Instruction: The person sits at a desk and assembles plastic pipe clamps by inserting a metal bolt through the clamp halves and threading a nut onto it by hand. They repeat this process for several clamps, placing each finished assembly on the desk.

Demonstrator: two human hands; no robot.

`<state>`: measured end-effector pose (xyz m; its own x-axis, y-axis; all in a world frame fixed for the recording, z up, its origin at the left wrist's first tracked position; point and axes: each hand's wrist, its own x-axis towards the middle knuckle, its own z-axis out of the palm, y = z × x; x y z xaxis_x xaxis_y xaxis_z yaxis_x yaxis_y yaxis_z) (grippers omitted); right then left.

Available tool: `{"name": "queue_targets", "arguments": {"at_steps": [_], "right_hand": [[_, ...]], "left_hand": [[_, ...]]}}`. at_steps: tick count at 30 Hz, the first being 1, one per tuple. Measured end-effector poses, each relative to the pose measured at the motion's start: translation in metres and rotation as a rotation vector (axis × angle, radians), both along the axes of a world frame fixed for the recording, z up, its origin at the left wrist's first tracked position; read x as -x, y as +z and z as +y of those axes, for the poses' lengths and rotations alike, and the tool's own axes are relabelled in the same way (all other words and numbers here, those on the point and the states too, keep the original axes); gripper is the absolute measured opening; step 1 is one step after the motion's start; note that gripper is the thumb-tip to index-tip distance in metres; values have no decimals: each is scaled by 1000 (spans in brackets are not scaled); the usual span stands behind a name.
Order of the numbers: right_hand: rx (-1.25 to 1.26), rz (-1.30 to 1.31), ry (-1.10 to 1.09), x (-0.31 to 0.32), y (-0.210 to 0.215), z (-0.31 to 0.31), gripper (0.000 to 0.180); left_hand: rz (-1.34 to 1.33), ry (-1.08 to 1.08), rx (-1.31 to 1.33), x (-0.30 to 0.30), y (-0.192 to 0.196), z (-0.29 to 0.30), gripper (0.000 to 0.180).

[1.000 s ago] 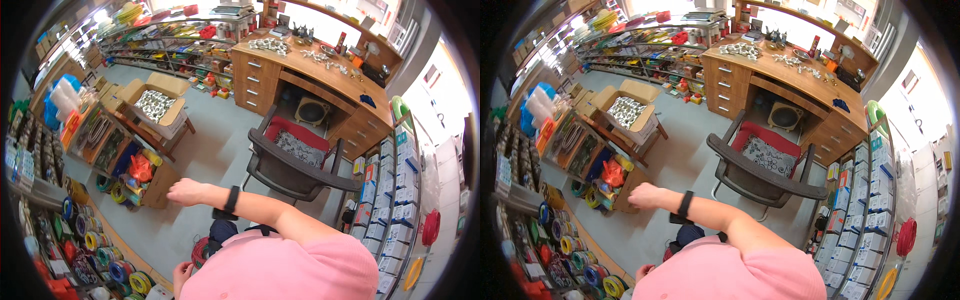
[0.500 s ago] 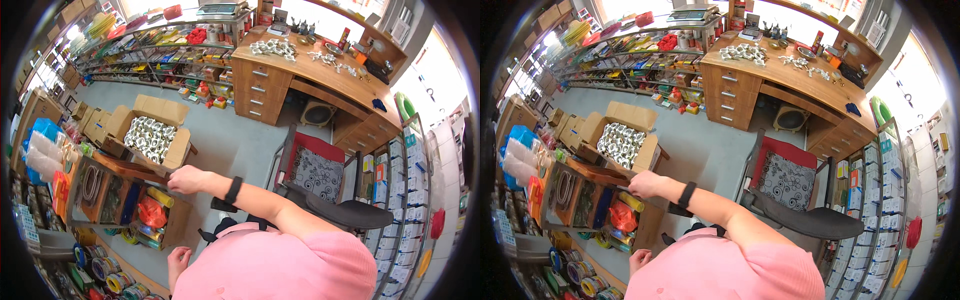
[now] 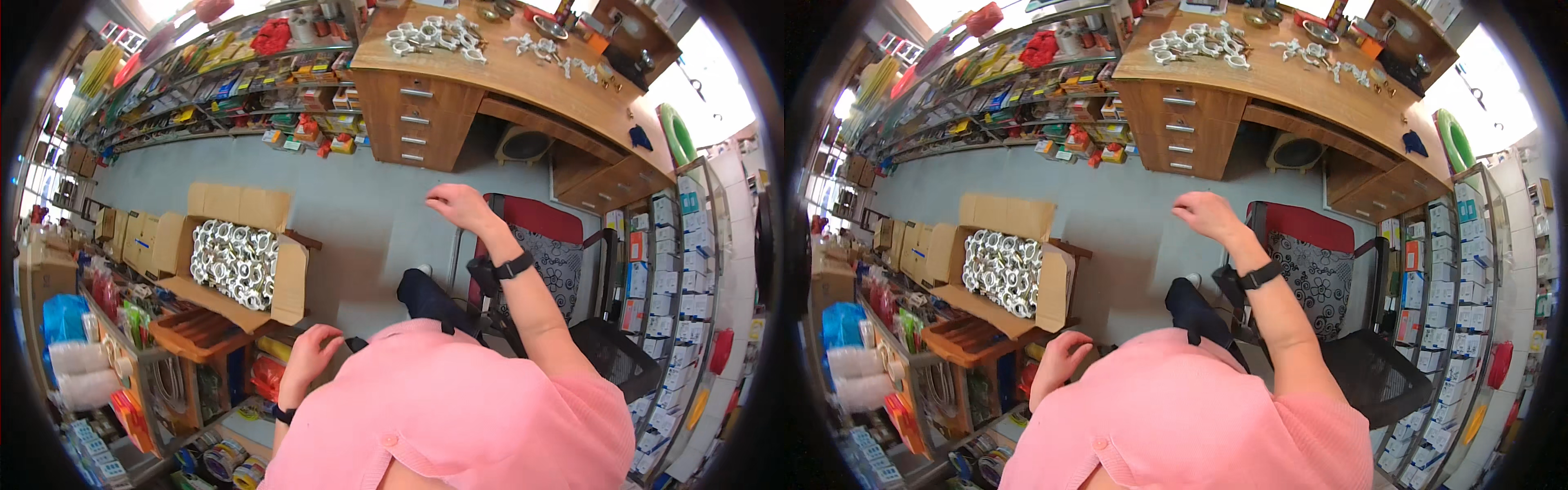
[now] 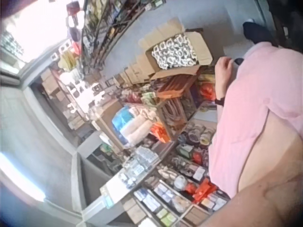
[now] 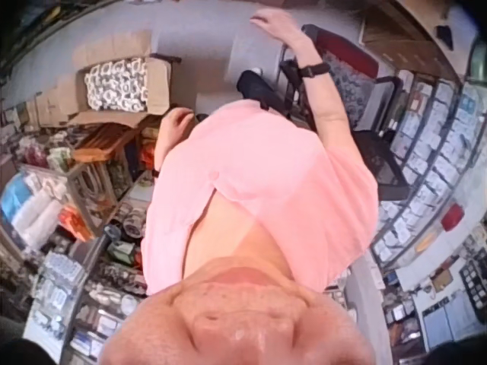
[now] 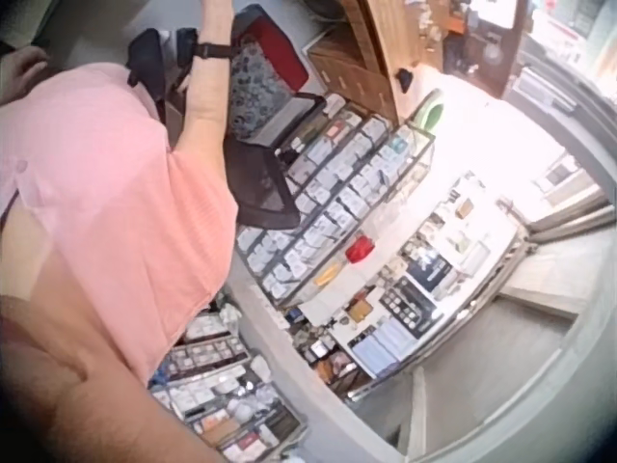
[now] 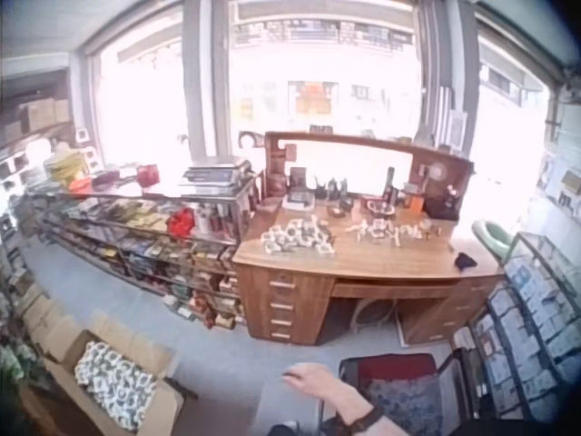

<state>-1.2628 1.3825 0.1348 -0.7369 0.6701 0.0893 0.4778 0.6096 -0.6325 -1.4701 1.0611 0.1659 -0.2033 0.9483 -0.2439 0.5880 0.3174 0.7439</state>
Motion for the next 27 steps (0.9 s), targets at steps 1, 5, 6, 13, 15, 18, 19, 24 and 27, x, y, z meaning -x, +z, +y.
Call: {"name": "queue_targets", "arguments": {"at_steps": [1, 5, 6, 13, 15, 18, 19, 24, 27], "right_hand": [[57, -90, -55, -16, -13, 14, 20], [259, -513, 12, -79, -91, 21, 26], [367, -547, 66, -97, -112, 14, 26], [925, -615, -191, -192, -156, -84, 24], [913, -733, 35, -199, -155, -99, 29], [1013, -669, -144, -207, -187, -127, 34], [1214, -621, -297, -189, -167, -110, 35], [1592, -274, -663, -133, -166, -103, 43], [1819, -404, -912, -66, -63, -22, 45]], "left_hand": [[-13, -14, 59, 5, -1, 21, 16], [-229, 123, 296, 29, -49, 88, 20], [-229, 102, 316, 35, -64, 99, 20], [-52, 151, 654, 76, -162, 127, 31], [-69, 153, 714, 82, -157, 151, 31], [-101, 57, 770, 89, -149, 202, 32], [-98, 32, 781, 97, -148, 217, 32], [-79, -221, 791, 134, -150, 329, 32], [-69, -334, 758, 168, -165, 412, 32]]}}
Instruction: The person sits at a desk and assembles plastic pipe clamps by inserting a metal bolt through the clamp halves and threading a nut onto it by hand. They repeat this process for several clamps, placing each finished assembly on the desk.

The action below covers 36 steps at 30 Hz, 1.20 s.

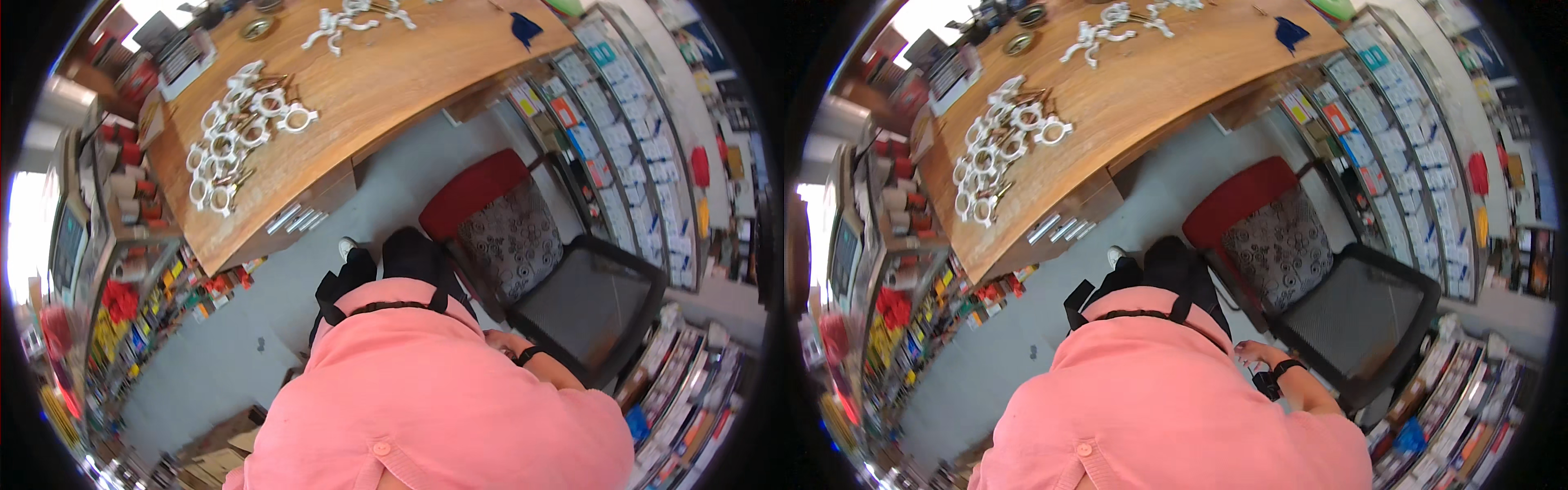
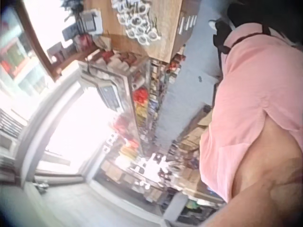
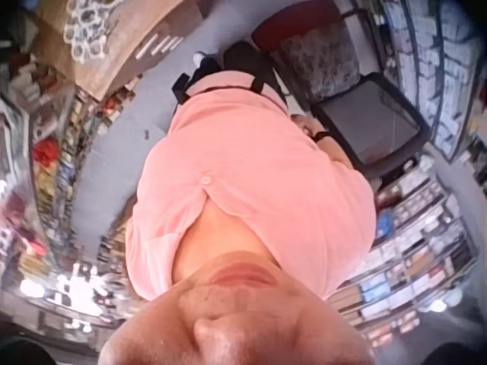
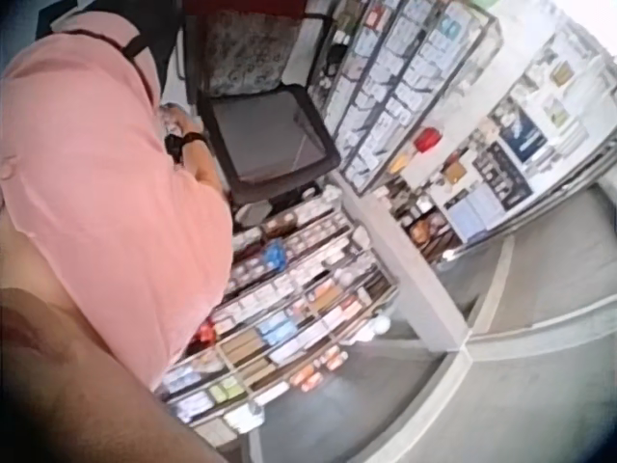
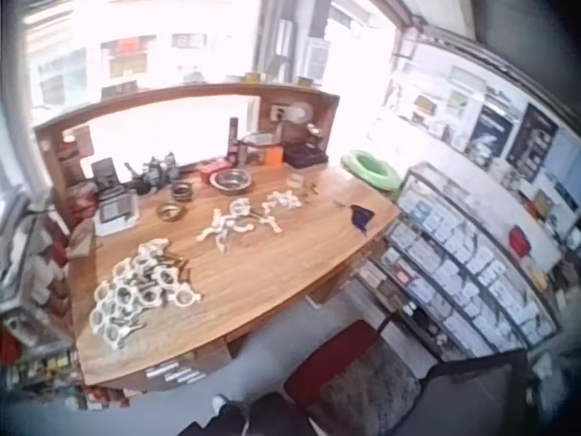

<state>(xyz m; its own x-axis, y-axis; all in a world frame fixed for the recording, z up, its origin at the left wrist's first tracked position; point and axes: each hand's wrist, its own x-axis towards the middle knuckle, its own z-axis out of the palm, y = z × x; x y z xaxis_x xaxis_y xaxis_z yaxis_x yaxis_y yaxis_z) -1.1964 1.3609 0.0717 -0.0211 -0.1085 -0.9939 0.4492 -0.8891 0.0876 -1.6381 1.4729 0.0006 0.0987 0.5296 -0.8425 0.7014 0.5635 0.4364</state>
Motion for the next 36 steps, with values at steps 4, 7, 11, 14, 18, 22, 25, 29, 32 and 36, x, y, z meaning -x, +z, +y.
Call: {"name": "queue_targets", "arguments": {"at_steps": [4, 7, 11, 14, 18, 22, 25, 29, 32, 36], "right_hand": [[-26, 26, -40, 42, 25, -15, 42], [-125, 37, -86, 62, 18, -32, 41], [-200, 20, -115, 53, 16, -25, 40], [-271, 31, -97, 39, 20, -2, 39], [-383, 50, -2, 4, 16, 34, 38], [-373, 60, 114, -36, 21, 88, 37], [-363, 88, 223, -49, 43, 125, 36], [-321, 143, 320, -66, 73, 152, 35], [-261, 175, 326, -77, 102, 149, 34], [-178, 260, 373, -84, 135, 138, 33]], "left_hand": [[-18, -106, -50, 9, -2, 95, 33], [-27, -162, -69, -2, -6, 140, 33], [-70, -232, -86, -38, -9, 178, 34], [-108, -255, -112, -54, 3, 193, 34], [-176, -278, -154, -76, 3, 205, 34], [-235, -297, -145, -100, -8, 224, 35], [-243, -309, -177, -104, 0, 244, 35], [-273, -338, -240, -114, 5, 270, 36], [-326, -368, -266, -135, 10, 289, 37], [-385, -376, -267, -154, 3, 305, 37]]}}
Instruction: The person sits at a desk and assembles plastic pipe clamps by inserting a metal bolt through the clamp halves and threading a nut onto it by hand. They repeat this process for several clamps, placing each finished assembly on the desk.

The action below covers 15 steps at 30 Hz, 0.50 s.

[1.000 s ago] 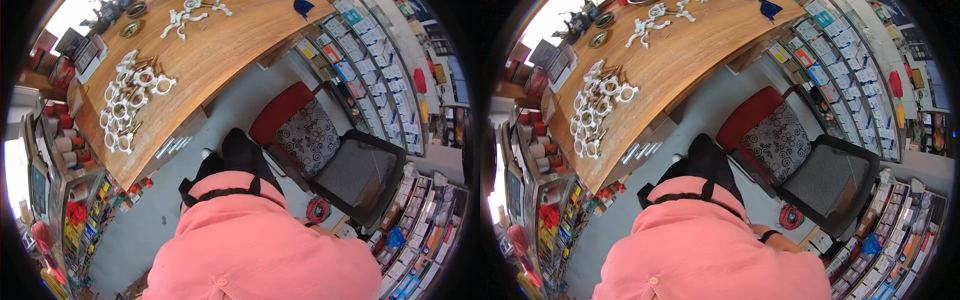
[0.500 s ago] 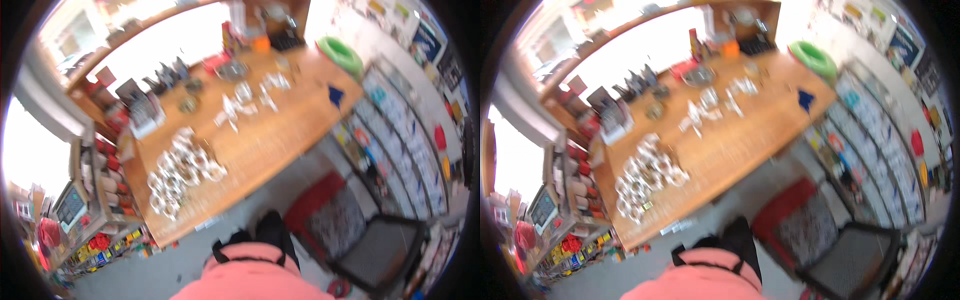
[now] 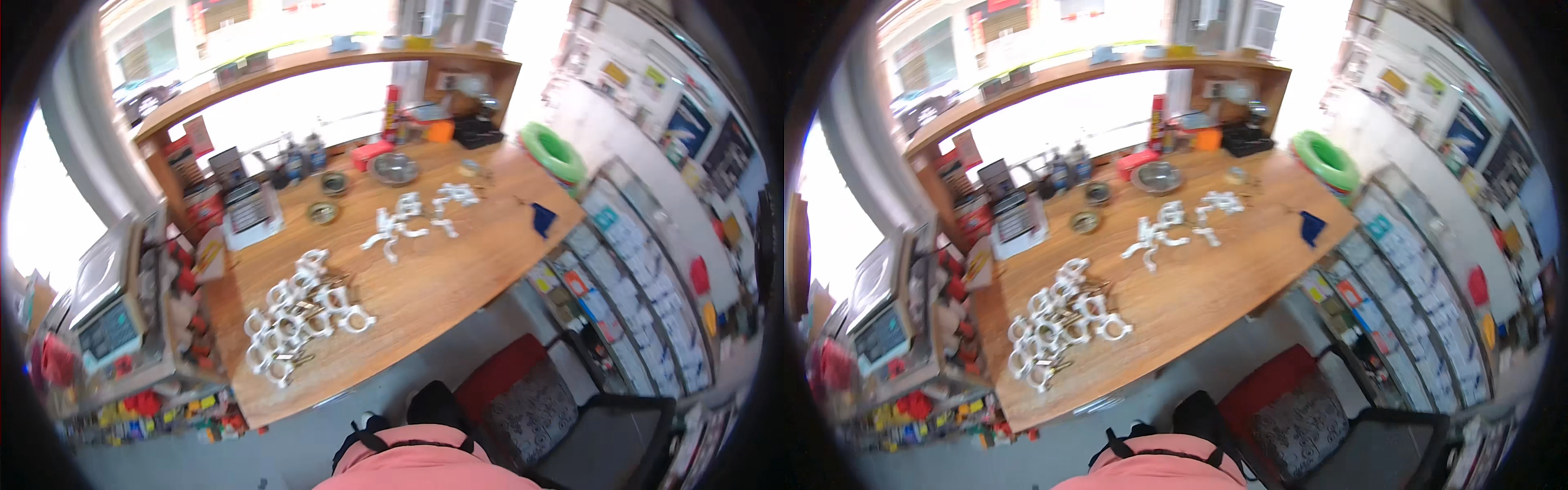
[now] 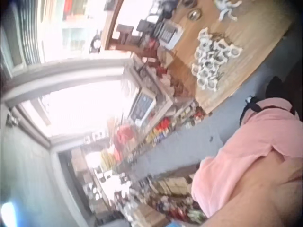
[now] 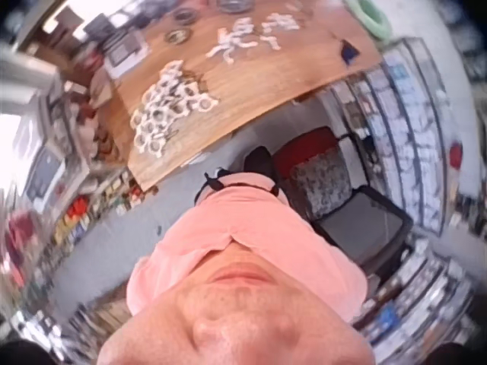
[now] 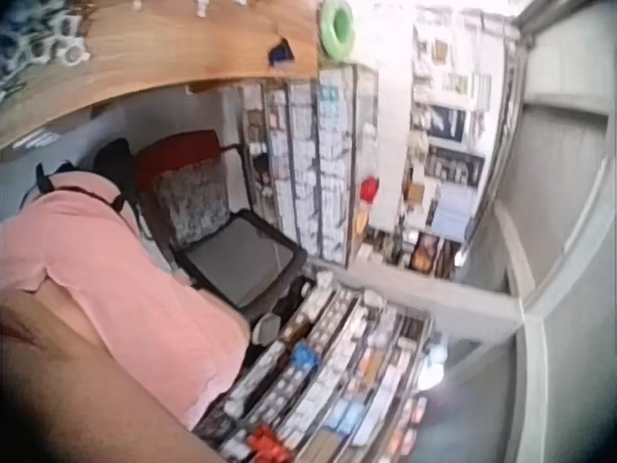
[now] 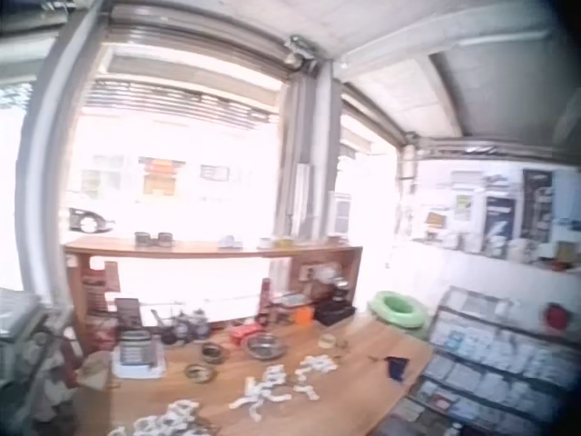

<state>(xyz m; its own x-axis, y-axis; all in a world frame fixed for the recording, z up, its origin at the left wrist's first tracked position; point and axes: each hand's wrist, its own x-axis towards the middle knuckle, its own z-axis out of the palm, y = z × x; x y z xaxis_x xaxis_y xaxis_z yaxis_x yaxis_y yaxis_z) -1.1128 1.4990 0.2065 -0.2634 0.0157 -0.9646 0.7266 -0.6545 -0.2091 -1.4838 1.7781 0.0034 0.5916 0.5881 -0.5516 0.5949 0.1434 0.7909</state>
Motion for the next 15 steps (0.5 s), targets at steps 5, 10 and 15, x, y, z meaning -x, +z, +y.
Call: {"name": "queue_targets", "arguments": {"at_steps": [5, 10, 15], "right_hand": [[66, 78, 104, 10, 26, -21, 32], [54, 71, 258, 19, 43, -9, 30], [-221, 36, 964, 4, 41, 37, 31]], "left_hand": [[28, -3, 47, -8, -9, 4, 38], [20, -13, 75, -11, -15, 12, 39], [37, 19, 151, -12, -20, -5, 40]]}}
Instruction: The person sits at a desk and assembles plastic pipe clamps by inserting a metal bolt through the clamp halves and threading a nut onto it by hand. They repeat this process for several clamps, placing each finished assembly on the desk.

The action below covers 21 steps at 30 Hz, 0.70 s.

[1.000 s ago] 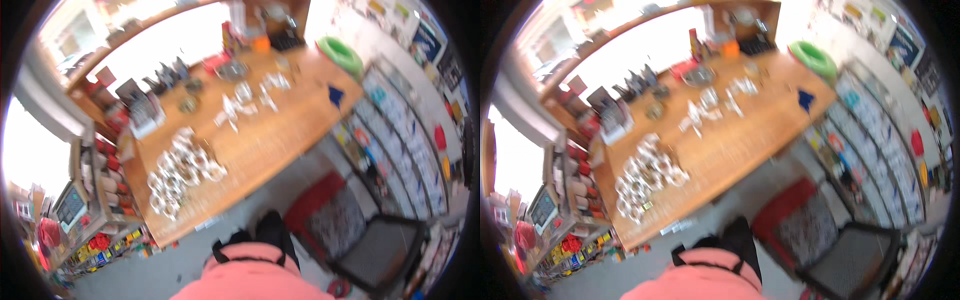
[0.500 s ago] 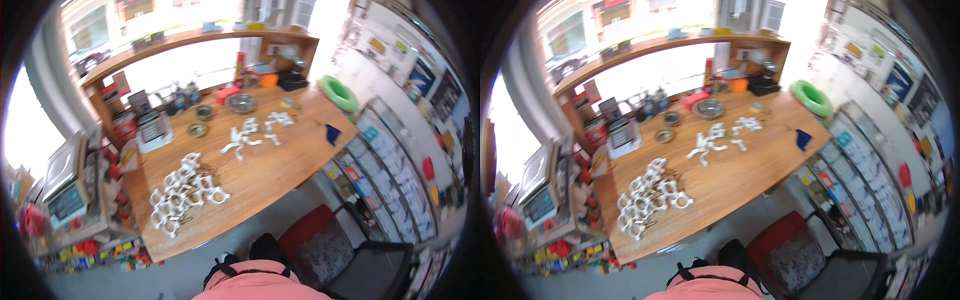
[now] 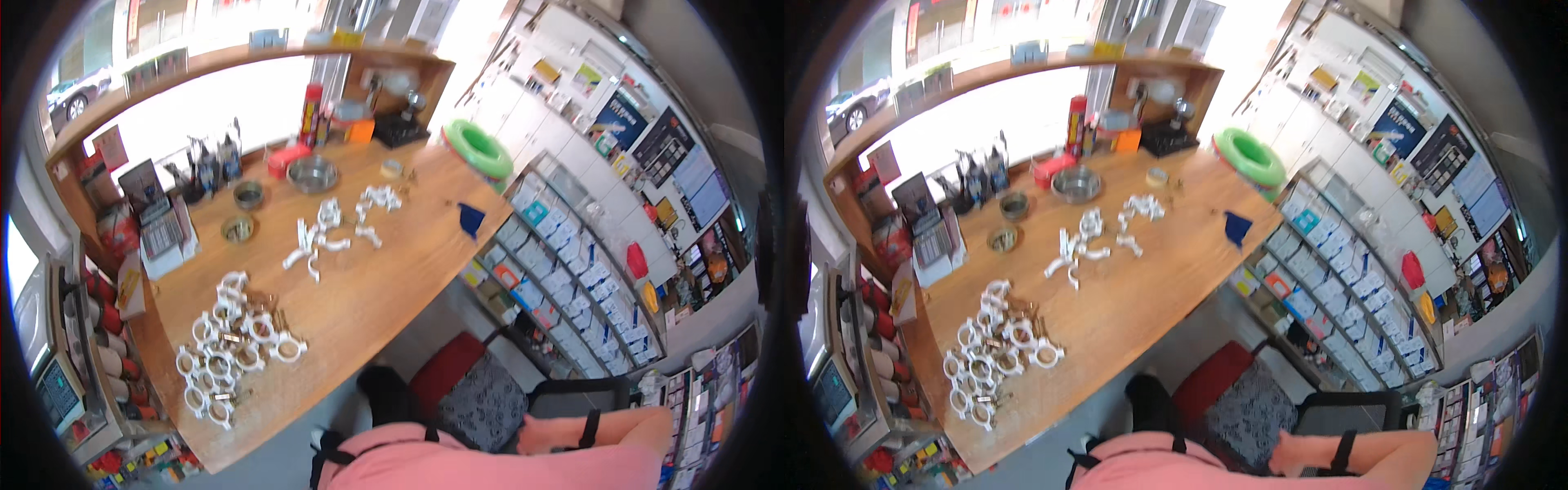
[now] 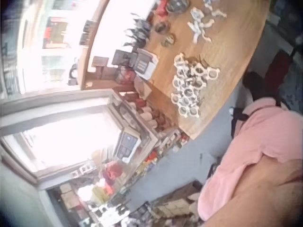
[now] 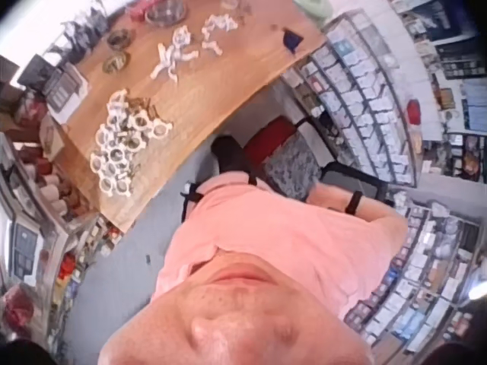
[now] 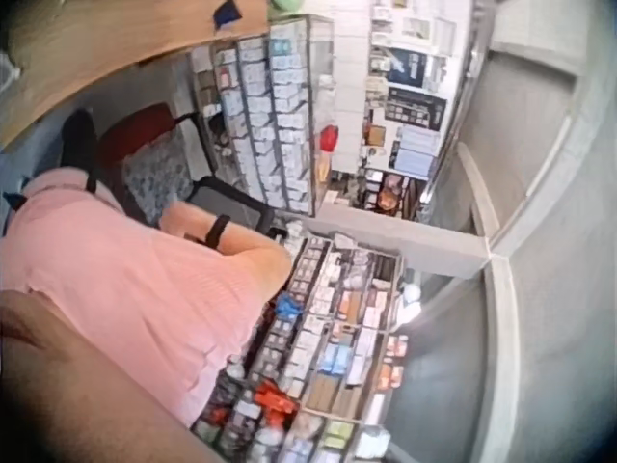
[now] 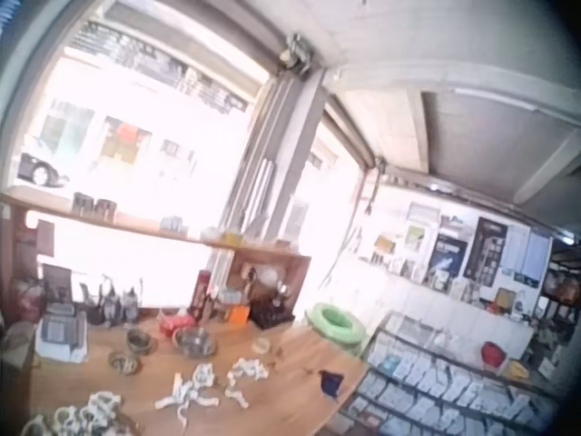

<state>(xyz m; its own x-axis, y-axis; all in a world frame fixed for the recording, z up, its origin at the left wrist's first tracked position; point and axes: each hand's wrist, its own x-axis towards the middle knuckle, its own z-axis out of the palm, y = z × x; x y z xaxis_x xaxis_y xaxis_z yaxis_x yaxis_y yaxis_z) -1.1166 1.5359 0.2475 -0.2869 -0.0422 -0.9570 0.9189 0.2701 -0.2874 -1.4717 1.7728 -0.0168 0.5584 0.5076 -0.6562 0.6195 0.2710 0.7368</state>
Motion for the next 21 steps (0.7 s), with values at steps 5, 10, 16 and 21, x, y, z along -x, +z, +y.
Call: {"name": "queue_targets", "arguments": {"at_steps": [5, 10, 16, 21], "right_hand": [[161, -21, -19, -107, -29, 26, 28], [767, 10, -940, -209, -3, 119, 41], [569, -94, -992, -305, -2, 147, 41], [256, -246, -892, -330, -36, 206, 38]], "left_hand": [[65, 104, 156, 1, 3, -60, 41], [185, 274, 413, -58, 66, -167, 42], [35, 616, 601, -161, 82, -217, 43], [-103, 1411, 678, -215, 65, -198, 40]]}}
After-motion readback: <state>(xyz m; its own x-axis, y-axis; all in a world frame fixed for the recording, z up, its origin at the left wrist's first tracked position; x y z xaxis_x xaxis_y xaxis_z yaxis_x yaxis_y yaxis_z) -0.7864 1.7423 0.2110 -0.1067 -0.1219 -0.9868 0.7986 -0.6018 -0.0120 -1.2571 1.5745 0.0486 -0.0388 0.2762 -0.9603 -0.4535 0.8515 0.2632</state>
